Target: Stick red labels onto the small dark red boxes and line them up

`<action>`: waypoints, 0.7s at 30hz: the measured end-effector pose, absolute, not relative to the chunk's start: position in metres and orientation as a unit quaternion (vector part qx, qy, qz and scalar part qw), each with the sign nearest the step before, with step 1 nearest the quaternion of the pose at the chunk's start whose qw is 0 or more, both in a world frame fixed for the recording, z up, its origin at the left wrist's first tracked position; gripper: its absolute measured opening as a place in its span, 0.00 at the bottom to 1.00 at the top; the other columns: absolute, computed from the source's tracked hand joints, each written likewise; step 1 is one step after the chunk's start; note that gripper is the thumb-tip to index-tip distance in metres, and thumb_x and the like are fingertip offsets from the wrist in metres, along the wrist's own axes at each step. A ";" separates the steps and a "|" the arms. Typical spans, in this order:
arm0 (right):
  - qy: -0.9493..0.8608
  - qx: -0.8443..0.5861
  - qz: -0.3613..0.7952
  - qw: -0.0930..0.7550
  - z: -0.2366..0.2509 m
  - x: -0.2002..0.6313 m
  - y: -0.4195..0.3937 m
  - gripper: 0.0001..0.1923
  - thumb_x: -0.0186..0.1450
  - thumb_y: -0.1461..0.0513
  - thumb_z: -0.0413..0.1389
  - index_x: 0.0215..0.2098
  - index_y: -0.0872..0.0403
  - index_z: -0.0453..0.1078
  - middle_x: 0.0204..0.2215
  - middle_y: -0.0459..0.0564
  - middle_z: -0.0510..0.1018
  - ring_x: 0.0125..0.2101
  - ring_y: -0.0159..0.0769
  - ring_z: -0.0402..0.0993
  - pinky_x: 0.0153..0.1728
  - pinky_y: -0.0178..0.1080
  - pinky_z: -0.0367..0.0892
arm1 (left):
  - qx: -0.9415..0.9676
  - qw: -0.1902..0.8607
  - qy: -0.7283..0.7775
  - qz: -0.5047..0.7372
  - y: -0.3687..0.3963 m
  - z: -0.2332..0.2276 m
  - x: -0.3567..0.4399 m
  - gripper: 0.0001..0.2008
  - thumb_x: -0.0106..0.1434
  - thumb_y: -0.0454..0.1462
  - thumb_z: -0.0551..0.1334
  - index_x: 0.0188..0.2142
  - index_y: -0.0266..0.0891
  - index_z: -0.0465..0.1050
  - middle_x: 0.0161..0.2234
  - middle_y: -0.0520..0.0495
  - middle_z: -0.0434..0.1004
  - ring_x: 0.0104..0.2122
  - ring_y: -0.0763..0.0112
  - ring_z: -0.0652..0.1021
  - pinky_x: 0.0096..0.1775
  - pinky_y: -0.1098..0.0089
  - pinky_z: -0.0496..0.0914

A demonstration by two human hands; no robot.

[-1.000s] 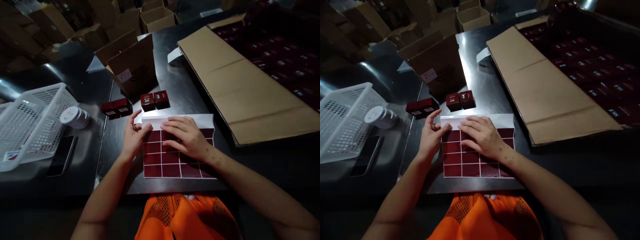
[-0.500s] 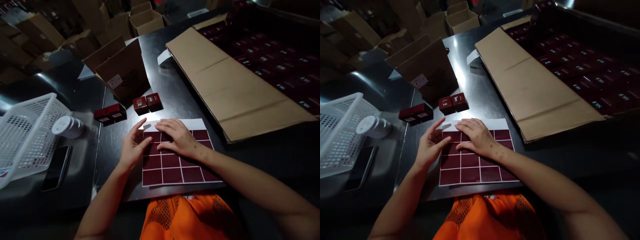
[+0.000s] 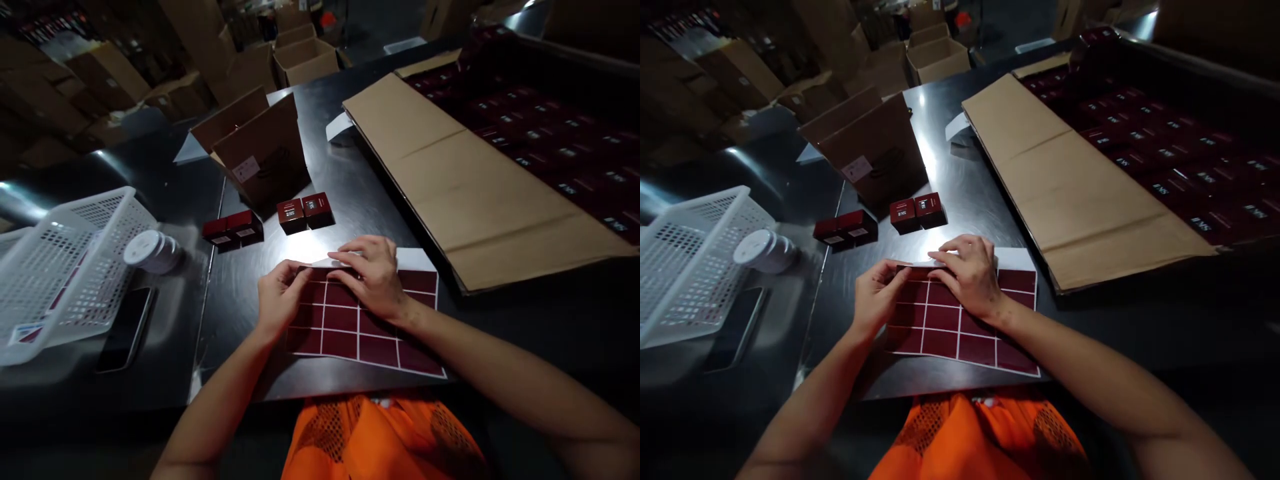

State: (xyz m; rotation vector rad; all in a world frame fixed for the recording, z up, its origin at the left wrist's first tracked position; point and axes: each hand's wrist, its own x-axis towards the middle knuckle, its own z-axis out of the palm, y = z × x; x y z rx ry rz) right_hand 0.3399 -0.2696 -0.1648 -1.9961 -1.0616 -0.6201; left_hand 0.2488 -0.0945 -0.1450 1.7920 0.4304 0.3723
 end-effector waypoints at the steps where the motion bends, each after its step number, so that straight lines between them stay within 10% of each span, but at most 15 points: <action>1: -0.401 -0.794 -0.263 0.373 -0.163 0.339 -0.270 0.10 0.64 0.57 0.65 0.44 0.49 0.79 0.39 0.47 0.83 0.45 0.44 0.72 0.47 0.48 0.56 | 0.758 0.599 0.195 0.169 -0.097 -0.147 0.249 0.12 0.59 0.45 0.69 0.30 0.39 0.77 0.27 0.50 0.79 0.28 0.70 0.76 0.32 0.72 0.69; 21: -0.422 -0.773 -0.167 0.443 -0.177 0.350 -0.267 0.05 0.67 0.60 0.63 0.40 0.51 0.79 0.31 0.44 0.84 0.34 0.35 0.77 0.40 0.42 0.55 | 0.786 0.583 0.162 0.125 -0.097 -0.154 0.252 0.09 0.60 0.43 0.67 0.35 0.40 0.74 0.26 0.53 0.77 0.26 0.72 0.75 0.30 0.73 0.66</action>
